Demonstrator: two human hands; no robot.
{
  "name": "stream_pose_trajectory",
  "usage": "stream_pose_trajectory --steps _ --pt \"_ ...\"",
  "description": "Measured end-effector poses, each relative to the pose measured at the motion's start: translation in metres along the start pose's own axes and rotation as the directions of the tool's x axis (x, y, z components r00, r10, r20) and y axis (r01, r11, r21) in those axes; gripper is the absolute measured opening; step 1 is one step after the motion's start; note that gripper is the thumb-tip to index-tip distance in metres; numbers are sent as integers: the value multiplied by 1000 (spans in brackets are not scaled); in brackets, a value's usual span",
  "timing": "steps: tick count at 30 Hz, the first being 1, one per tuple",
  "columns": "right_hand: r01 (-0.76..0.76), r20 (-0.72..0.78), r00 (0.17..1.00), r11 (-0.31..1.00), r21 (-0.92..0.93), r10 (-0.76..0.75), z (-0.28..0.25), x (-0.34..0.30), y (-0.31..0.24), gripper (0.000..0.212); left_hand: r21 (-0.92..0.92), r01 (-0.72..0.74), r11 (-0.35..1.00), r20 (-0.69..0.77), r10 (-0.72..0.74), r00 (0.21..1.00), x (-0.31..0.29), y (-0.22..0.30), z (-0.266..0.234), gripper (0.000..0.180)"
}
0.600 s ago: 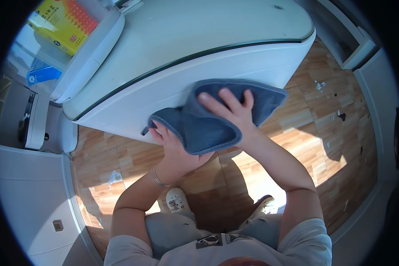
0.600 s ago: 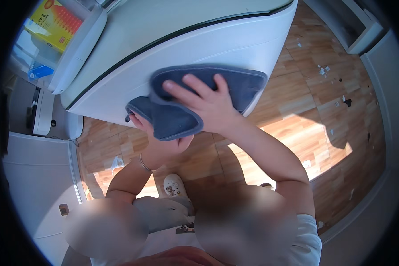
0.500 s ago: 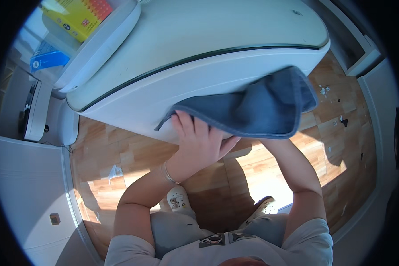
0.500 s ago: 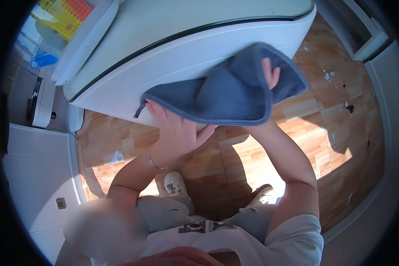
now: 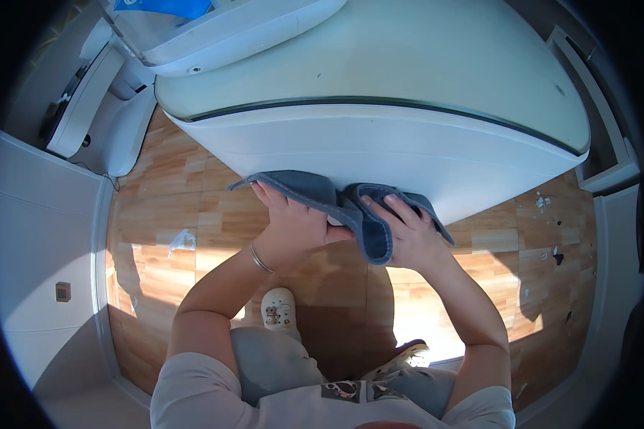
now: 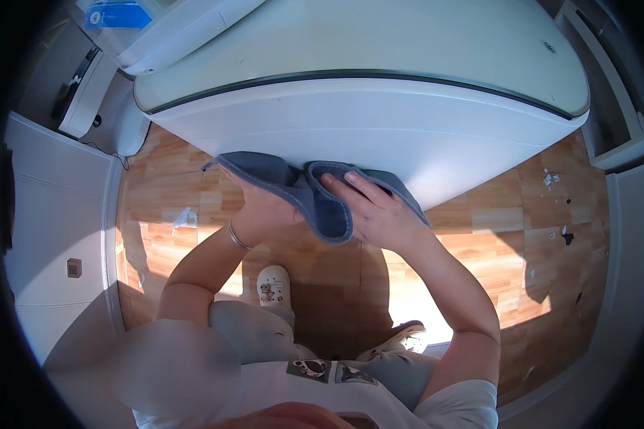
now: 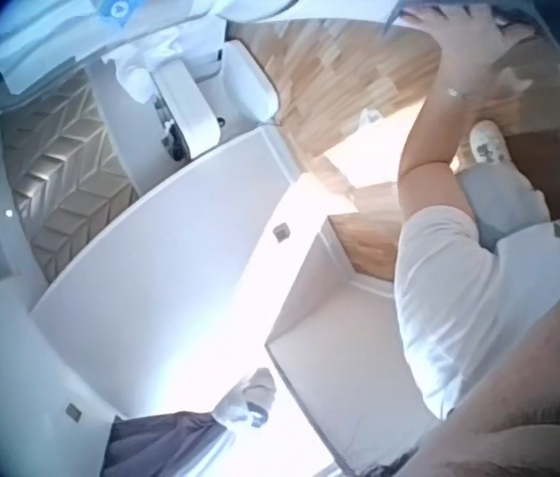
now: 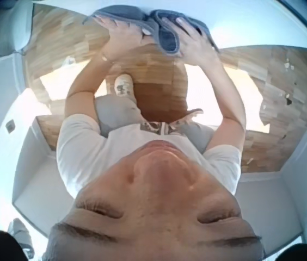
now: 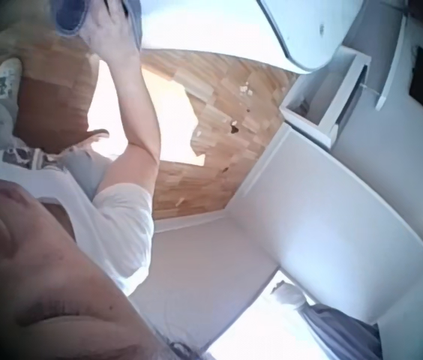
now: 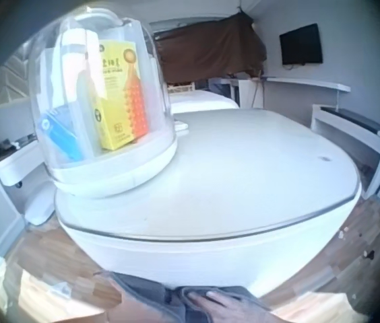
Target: The person wipes a white bedside table and its open drawer with a dark cloth, then cleans a dark rectangular object and a white shelf unit. The person moves between surfaces, wiping them methodically.
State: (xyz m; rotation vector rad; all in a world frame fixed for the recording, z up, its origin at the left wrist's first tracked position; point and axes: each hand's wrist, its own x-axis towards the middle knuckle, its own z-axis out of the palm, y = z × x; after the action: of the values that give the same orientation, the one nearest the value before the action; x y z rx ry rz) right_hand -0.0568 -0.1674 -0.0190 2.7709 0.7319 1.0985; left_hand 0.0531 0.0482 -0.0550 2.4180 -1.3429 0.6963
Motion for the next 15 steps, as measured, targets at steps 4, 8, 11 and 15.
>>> stream_pose_trajectory --steps 4,8,11,15 --pt "40 -56 998 987 154 -32 7 -5 0 39 -271 95 958 266 -20 964 -14 2 14 64" --pt "111 49 991 964 242 -127 6 3 -3 41 -695 257 671 221 -141 965 -32 -7 22 57" --pt "-7 70 997 944 330 -17 11 0 -16 42 -908 360 215 329 -166 929 -20 -15 -4 61" --pt "-44 -23 998 908 417 59 10 16 -21 46 -756 192 -626 339 -123 933 -6 -34 -11 62"
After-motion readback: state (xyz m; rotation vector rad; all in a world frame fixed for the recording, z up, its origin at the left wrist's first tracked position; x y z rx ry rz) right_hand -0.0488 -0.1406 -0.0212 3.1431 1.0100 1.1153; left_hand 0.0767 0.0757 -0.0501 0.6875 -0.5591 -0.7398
